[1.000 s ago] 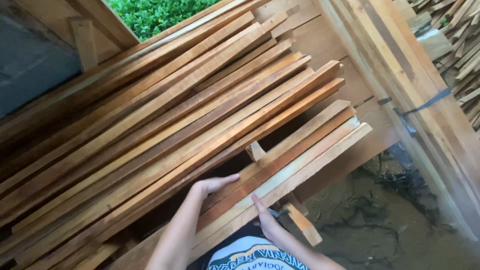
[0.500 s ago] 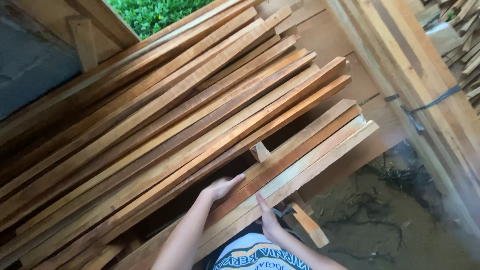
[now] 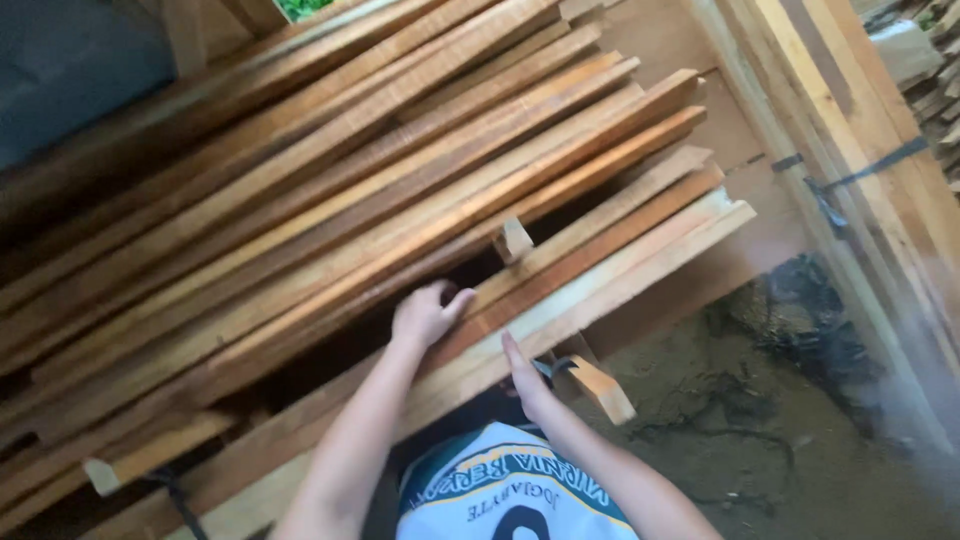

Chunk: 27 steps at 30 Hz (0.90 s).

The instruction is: The person bundles thin wooden planks using black plastic ties. They align the planks, wrap the ties around them, and secure them by twisting the ties with their hands. The person repeats this process for multiple bundles.

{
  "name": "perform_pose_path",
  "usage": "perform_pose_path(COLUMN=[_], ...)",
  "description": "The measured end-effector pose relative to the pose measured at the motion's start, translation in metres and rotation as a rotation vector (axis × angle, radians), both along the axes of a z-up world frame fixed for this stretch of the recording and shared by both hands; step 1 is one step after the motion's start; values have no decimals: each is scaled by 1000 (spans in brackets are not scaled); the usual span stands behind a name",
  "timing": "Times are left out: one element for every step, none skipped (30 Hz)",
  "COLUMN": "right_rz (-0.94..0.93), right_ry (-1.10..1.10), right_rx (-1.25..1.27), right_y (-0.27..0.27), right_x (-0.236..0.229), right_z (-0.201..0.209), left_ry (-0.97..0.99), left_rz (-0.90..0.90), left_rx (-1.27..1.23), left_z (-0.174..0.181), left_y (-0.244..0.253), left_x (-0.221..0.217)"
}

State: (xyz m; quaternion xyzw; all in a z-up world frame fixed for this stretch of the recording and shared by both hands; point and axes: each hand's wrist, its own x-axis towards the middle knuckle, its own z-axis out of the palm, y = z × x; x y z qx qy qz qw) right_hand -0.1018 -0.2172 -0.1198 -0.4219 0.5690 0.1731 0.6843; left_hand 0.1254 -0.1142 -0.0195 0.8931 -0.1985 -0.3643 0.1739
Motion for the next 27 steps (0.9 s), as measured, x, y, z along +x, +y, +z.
perform_pose_path(right_rz=[6,56,102,104,254,404,406,484,563,567,695,823,824,891,952,948,933,913,911,1218,1527,1529,1428,1324,1326,1436,1533], right_ry=[0,-35,-72,-75,-74,-72,-68,-52,-40,-41,-5,31,23,52,87,84,-40,-164,-170,-215,-255,-258,-176,-95,-95,-283,-478], right_rx=[-7,-33,-55,-60,-173,-287,-284,-346,-413,-413,-352,-290,-296,-242,-185,-188,-273,-357,-360,-459,-553,-552,-460,-370,-366,-465,-573], right_y=[-2,-5,-6,-10,-13,-16,-16,-15,-16,-18,-20,-22,-23,-23,-22,-26,-28,-29,-37,-45,-53,-58,-64,-70,-70,-69,-69], right_x=[-9,-18,-23,-33,-43,-52,-65,-78,-87,-86,-84,-81,-86,-89,-94,-94,-102,-109,-123,-135,-151,-150,-150,-150,-146,-143,-136], right_z=[-3,-6,-10,-1,9,17,15,14,11,30,48,67,55,43,32,31,31,31,16,2,-12,-11,-10,-9,0,8,16], left_ry=[0,-139,-281,-284,-359,-433,-427,-370,-317,-317,-347,-378,-387,-400,-410,-415,-437,-459,-466,-455,-436,-437,-441,-445,-442,-439,-442], left_rz=[6,-8,-26,-23,-150,-277,-276,-320,-360,-356,-372,-387,-383,-371,-367,-370,-352,-334,-334,-333,-329,-328,-325,-323,-322,-320,-320], left_rx=[-7,-93,-174,-178,-71,37,39,133,225,226,259,293,293,285,274,273,242,211,212,217,223,226,230,234,236,239,238], left_z=[5,10,16,27,38,48,49,51,52,43,34,26,22,18,13,12,10,8,8,9,10,11,11,11,9,8,7], left_y=[3,5,7,10,13,16,13,11,8,8,9,9,11,12,13,12,14,15,15,15,16,16,15,15,15,16,15], left_x=[-16,-31,-41,-59,-75,-91,-93,-94,-92,-95,-97,-98,-100,-102,-104,-99,-102,-104,-103,-102,-105,-104,-104,-104,-105,-106,-105])
